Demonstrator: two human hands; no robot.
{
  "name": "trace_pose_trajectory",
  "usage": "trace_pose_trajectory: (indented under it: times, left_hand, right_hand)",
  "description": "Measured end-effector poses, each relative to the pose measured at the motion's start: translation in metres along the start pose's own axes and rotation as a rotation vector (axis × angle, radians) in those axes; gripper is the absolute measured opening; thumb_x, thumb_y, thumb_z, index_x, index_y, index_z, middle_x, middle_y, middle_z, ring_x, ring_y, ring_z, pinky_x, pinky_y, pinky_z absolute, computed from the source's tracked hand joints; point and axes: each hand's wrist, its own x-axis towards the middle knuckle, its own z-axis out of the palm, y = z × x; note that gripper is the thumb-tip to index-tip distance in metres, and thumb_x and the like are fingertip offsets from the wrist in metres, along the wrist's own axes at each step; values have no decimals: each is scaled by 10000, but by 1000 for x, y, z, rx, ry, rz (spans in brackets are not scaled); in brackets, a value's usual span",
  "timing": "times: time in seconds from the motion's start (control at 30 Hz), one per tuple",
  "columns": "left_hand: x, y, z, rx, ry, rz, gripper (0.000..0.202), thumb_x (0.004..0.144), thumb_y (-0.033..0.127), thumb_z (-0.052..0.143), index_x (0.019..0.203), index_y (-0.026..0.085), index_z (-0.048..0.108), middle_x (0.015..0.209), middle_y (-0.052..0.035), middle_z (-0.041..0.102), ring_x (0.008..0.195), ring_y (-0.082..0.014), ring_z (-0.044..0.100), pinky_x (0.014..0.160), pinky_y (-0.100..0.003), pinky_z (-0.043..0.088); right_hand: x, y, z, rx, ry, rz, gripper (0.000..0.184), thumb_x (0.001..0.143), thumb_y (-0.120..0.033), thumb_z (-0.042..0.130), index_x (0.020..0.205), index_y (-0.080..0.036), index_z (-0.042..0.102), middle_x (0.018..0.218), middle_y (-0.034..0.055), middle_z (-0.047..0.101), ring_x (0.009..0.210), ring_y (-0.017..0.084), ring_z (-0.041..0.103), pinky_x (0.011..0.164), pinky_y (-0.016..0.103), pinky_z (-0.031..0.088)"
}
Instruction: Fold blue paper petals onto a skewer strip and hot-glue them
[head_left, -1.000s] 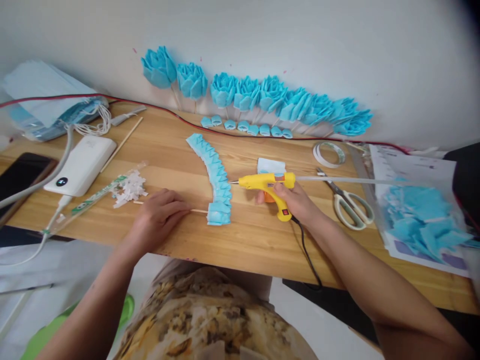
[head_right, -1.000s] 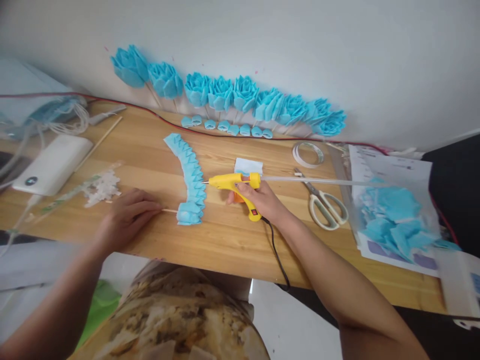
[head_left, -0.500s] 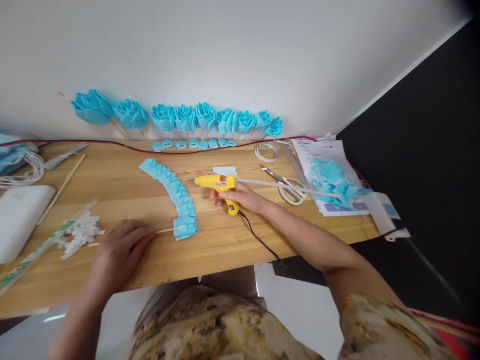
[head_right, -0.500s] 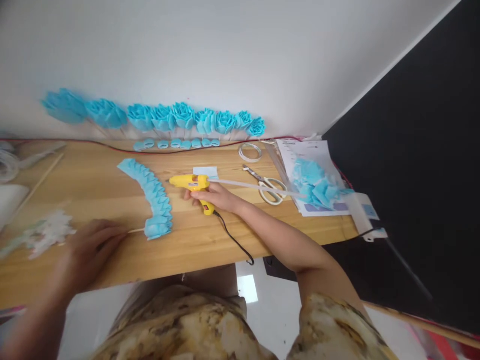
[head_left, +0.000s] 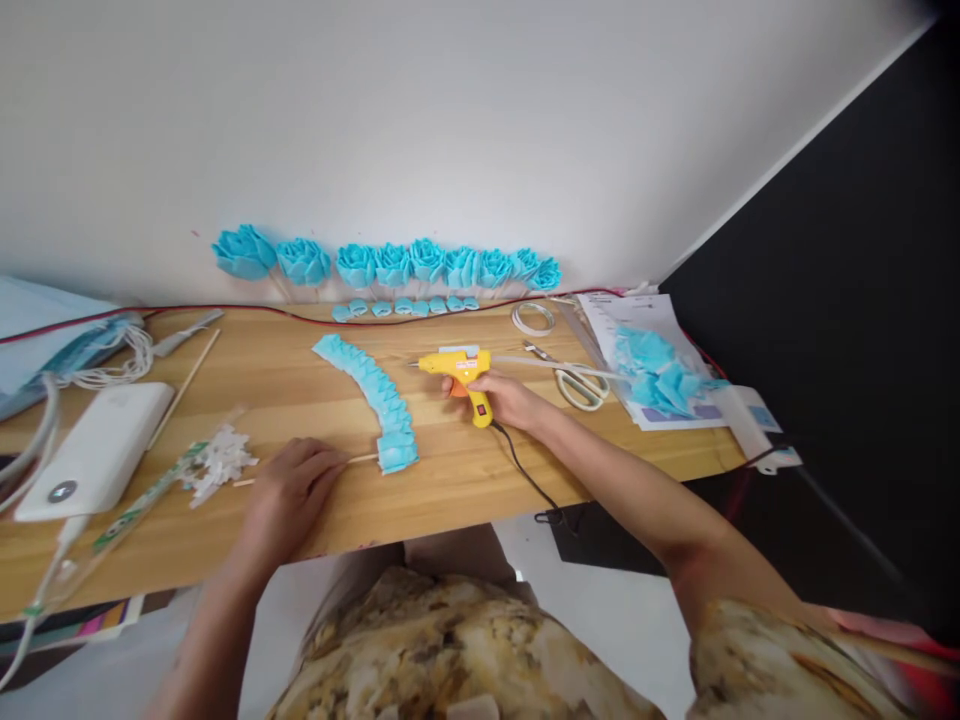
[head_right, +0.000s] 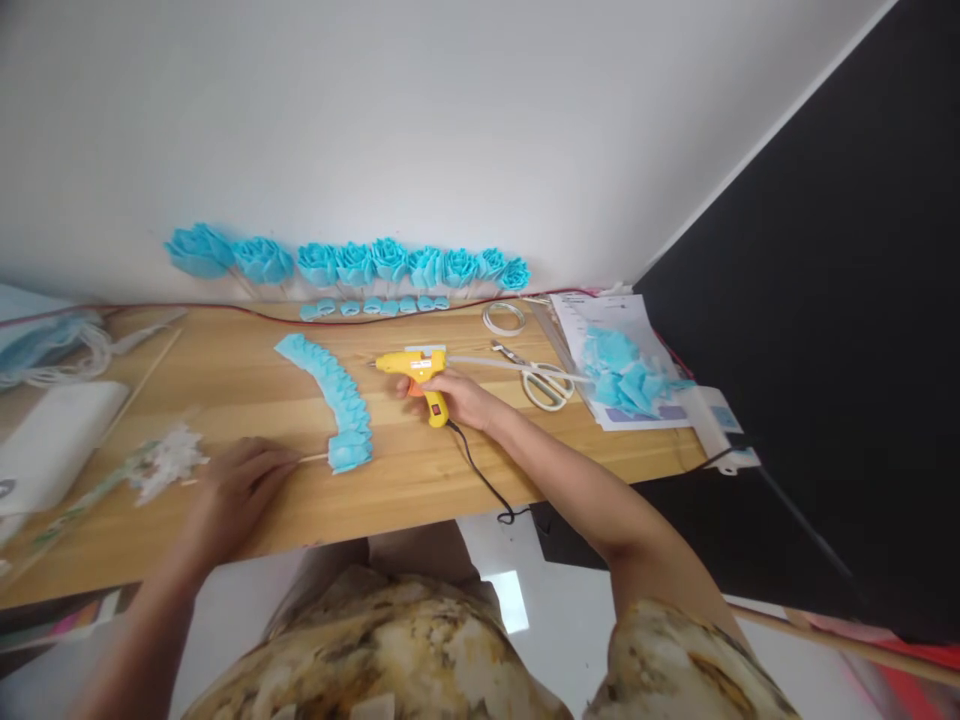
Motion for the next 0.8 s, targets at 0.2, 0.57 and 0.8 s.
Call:
trace_pose_trajectory:
  times: [0.2,0.57,0.8]
  left_hand:
    - [-1,-2,0,-2,-11,13,209,1026,235,535,951,162,716,930,-63,684,846,-199,619,746,-319,488]
    - [-7,-11,4,-47,-33,6,184,1027,267,533,1005,199,702,971,-56,677,875,-208,624,771,-340,494]
    - [-4,0,0,-43,-52,-85,220,1035,271,523,976,193,720,945,-64,685,869,-201,619,766,-331,493]
  right_hand:
    - [-8,-26,17,16,126,-42,317,835,-329,753,1121,-213,680,1260,123,725,1145,258,686,575,209,570]
    - [-32,-29,-23,67,710,-46,275,812,-413,803,927,-189,692,914,32,724,659,108,626,482,202,532]
    - [-23,-42,-18,-19,568,-88,294,722,-368,828,918,-190,700,1004,62,747,790,142,658,588,226,521]
